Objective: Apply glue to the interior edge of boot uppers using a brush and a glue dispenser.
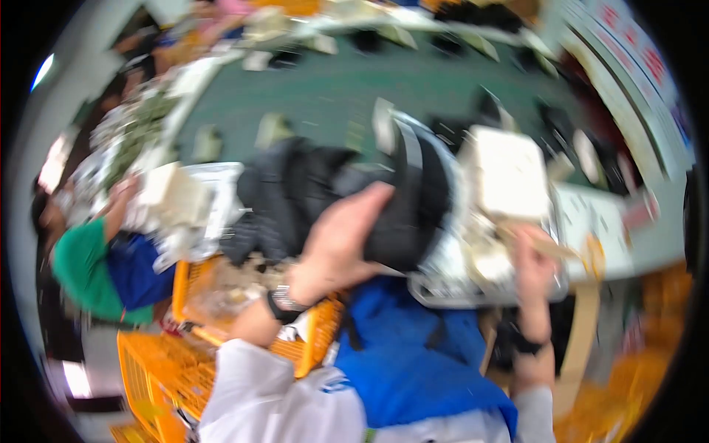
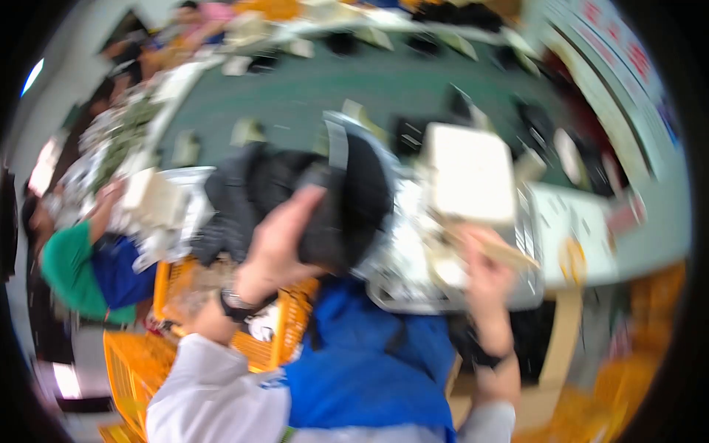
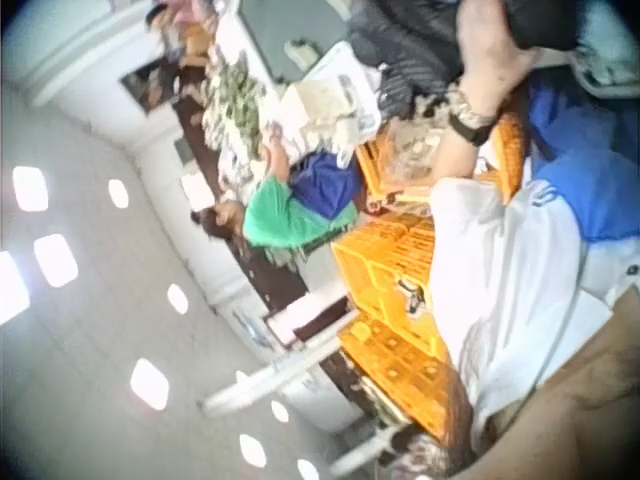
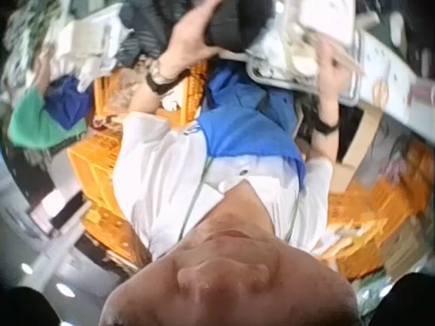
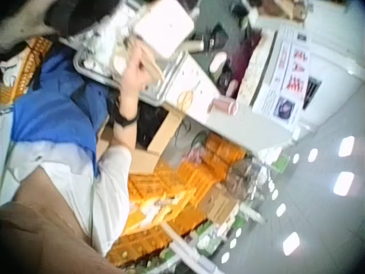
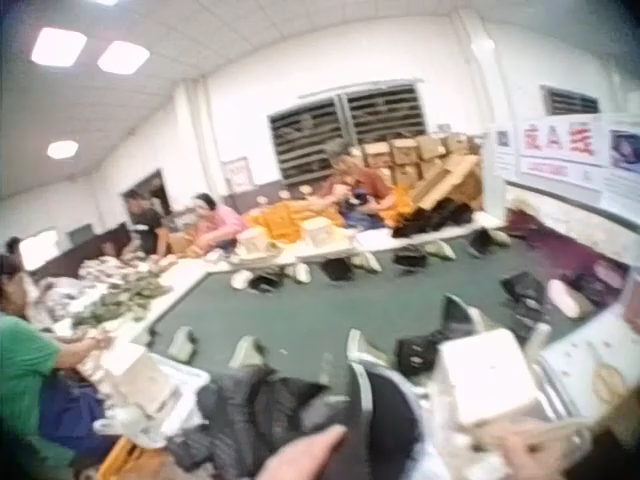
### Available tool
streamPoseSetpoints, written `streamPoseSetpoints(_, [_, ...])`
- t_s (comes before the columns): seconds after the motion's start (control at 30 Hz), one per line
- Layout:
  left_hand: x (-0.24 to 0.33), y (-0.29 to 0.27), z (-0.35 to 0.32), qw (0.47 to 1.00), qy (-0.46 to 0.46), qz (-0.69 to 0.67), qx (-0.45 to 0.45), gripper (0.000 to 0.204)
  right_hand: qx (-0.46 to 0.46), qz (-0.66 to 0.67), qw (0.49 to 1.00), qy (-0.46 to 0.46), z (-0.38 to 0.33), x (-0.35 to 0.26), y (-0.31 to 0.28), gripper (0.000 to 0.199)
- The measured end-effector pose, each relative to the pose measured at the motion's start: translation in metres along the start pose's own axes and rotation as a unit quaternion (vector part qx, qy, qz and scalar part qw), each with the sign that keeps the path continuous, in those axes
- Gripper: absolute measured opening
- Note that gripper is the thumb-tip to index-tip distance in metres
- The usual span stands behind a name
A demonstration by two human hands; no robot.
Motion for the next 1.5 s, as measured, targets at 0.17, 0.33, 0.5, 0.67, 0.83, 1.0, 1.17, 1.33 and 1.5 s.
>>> streamPoseSetpoints(0.17, [-0.018, -0.007, 0.002, 0.958, -0.068, -0.246, -0.128, 0.097, -0.078, -0.109, 0.979, 0.156, -0.012, 0.03, -0.064, 0.012])
streamPoseSetpoints(0.33, [-0.046, 0.001, -0.009, 0.888, -0.103, -0.418, -0.162, 0.103, -0.192, -0.213, 0.954, 0.089, -0.032, 0.044, -0.038, 0.012])
streamPoseSetpoints(0.5, [-0.059, 0.019, -0.017, 0.745, -0.193, -0.588, -0.25, 0.101, -0.296, -0.266, 0.915, 0.056, -0.025, 0.039, -0.016, 0.01])
streamPoseSetpoints(0.67, [-0.055, 0.02, -0.022, 0.645, -0.23, -0.671, -0.283, 0.089, -0.317, -0.251, 0.91, 0.094, -0.027, 0.055, -0.044, 0.013])
streamPoseSetpoints(0.83, [-0.06, 0.026, -0.036, 0.608, -0.253, -0.688, -0.306, 0.088, -0.289, -0.237, 0.921, 0.11, -0.027, 0.072, -0.086, 0.017])
streamPoseSetpoints(1.0, [-0.084, 0.047, -0.05, 0.629, -0.339, -0.621, -0.324, 0.089, -0.194, -0.202, 0.948, 0.152, -0.005, 0.054, -0.107, 0.024])
streamPoseSetpoints(1.17, [-0.058, 0.077, -0.065, 0.448, -0.365, -0.735, -0.355, 0.083, -0.045, 0.104, 0.97, 0.215, 0.025, 0.02, -0.051, 0.022])
streamPoseSetpoints(1.33, [-0.039, 0.101, -0.069, 0.431, -0.357, -0.702, -0.441, 0.084, -0.204, 0.075, 0.968, 0.128, 0.032, -0.034, 0.004, 0.019])
streamPoseSetpoints(1.5, [-0.024, 0.114, -0.073, 0.442, -0.346, -0.678, -0.474, 0.085, -0.279, 0.098, 0.954, 0.045, 0.028, -0.062, 0.049, 0.013])
Point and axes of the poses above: each hand's wrist, its own z-axis towards the middle knuckle, its own y-axis out of the palm, x = y × z, the point moved 5 cm from there along z, towards the middle knuckle, and after that the axes turned 8 degrees about -y, right-handed, at the moved point
